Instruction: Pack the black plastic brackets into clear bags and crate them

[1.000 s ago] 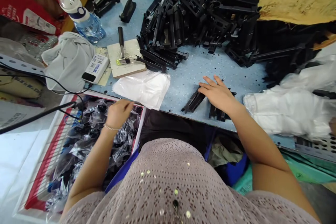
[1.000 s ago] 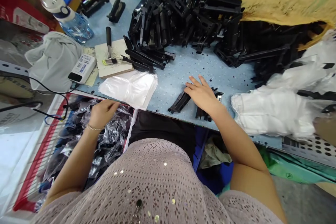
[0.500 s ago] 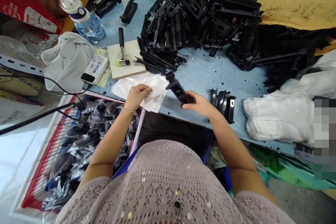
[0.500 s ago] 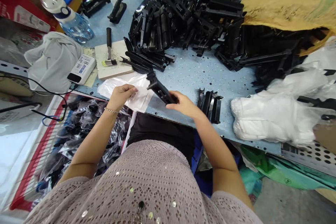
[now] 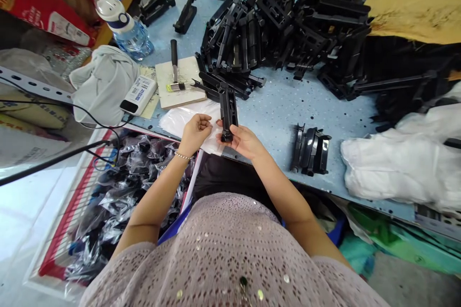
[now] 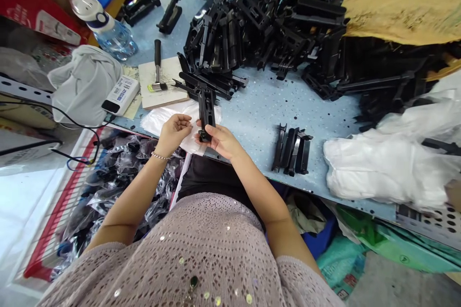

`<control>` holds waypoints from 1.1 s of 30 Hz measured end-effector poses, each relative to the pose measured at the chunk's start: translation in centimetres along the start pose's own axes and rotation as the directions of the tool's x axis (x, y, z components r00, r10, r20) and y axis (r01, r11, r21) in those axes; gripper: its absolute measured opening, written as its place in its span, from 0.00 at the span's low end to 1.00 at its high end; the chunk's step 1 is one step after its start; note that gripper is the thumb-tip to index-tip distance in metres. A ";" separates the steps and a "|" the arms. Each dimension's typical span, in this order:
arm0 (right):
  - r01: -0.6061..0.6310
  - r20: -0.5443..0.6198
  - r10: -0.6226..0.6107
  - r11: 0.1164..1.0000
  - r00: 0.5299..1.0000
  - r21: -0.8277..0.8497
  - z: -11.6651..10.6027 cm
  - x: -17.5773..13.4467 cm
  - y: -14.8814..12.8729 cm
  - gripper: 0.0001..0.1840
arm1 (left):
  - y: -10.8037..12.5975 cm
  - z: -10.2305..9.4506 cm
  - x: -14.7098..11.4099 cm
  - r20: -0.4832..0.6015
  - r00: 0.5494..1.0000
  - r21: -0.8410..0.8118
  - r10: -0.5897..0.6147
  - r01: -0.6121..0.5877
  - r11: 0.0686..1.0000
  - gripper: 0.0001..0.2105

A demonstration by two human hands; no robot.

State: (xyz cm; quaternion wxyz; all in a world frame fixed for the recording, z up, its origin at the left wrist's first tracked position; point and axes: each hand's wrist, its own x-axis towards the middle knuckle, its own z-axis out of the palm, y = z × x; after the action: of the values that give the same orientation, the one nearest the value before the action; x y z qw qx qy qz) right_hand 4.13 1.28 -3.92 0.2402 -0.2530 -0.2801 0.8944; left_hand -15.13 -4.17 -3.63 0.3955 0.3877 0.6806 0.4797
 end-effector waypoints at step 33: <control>-0.250 -0.111 0.226 0.917 0.968 -0.311 -0.8 -5.1 1.5 0.26 | 0.8 -3.5 -1.1 0.316 0.844 0.448 0.433 -0.535 0.716 0.35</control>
State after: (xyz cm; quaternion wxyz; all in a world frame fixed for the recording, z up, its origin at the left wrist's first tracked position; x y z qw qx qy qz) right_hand 8.01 -2.42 -3.78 0.0950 -0.3533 -0.3805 0.8493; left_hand -17.80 -6.23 -1.92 0.1978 0.6881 0.6176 0.3255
